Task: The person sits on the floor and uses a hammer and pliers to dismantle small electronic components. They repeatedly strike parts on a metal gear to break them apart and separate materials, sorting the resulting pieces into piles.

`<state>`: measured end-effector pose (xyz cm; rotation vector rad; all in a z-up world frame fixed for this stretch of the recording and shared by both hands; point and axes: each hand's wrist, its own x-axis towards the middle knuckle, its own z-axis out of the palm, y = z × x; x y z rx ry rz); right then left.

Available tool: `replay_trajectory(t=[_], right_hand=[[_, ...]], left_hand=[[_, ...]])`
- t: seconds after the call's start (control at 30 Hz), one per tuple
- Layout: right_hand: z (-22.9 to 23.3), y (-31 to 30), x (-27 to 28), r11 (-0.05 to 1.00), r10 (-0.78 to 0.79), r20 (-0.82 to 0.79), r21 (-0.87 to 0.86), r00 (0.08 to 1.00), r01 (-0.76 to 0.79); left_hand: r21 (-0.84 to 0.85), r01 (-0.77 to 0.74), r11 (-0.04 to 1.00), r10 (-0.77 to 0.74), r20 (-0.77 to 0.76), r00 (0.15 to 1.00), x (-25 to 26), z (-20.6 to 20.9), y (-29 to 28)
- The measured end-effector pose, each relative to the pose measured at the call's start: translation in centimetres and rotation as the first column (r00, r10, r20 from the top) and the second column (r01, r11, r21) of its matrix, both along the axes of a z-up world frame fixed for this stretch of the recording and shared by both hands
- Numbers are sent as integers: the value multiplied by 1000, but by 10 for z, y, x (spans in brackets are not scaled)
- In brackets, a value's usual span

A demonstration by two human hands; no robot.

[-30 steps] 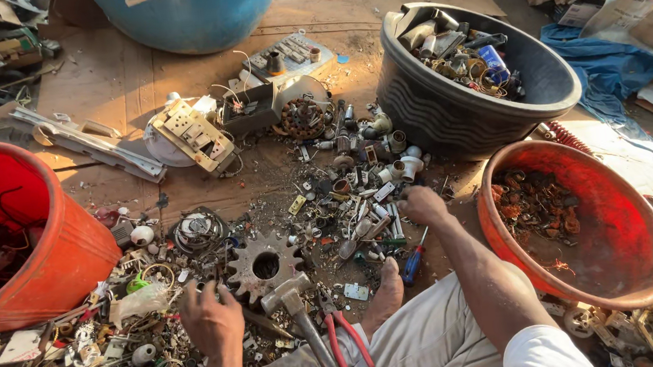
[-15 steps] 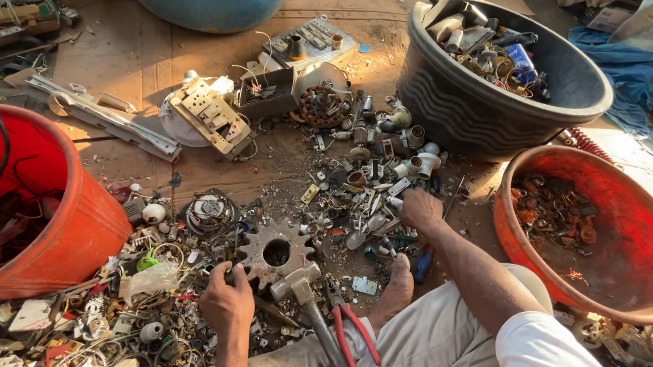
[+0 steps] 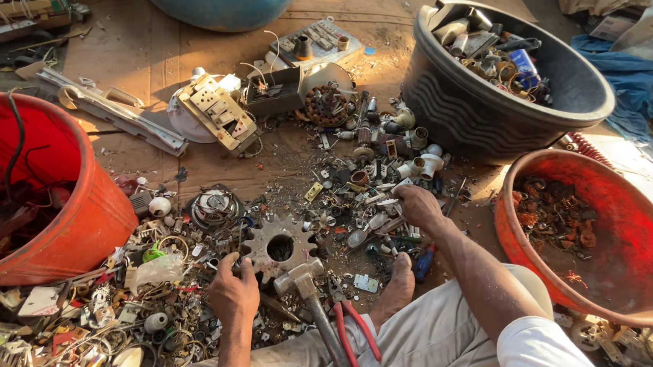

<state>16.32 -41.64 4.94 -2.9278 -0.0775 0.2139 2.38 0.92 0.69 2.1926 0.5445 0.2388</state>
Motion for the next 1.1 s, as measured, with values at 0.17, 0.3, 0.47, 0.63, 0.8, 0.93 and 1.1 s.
replay_trajectory(t=[0.17, 0.3, 0.47, 0.63, 0.8, 0.93, 1.1], right_hand=[[20, 4, -6, 995, -82, 51, 69, 995, 78], [26, -7, -10, 973, -213, 109, 114, 971, 201], [14, -4, -17, 967, -241, 140, -54, 960, 250], [11, 44, -22, 990, -141, -158, -19, 977, 140], [10, 57, -29, 902, 408, -202, -63, 891, -427], [24, 56, -19, 903, 282, -366, -210, 887, -374], [26, 32, -4, 992, 55, -451, -75, 891, -100]], left_hand=[[5, 25, 1000, -25, 0, 1000, 0, -2, 2], [-32, 43, 999, -45, -60, 997, -1, -3, 2], [-12, 57, 998, -57, -26, 998, -3, 2, 0], [-13, 65, 998, -65, 17, 998, -2, 2, 1], [46, 82, 996, -85, 62, 994, -2, 2, 0], [10, 83, 997, -83, 44, 996, -1, 3, -1], [8, 77, 997, -78, 41, 996, -1, 4, -2]])
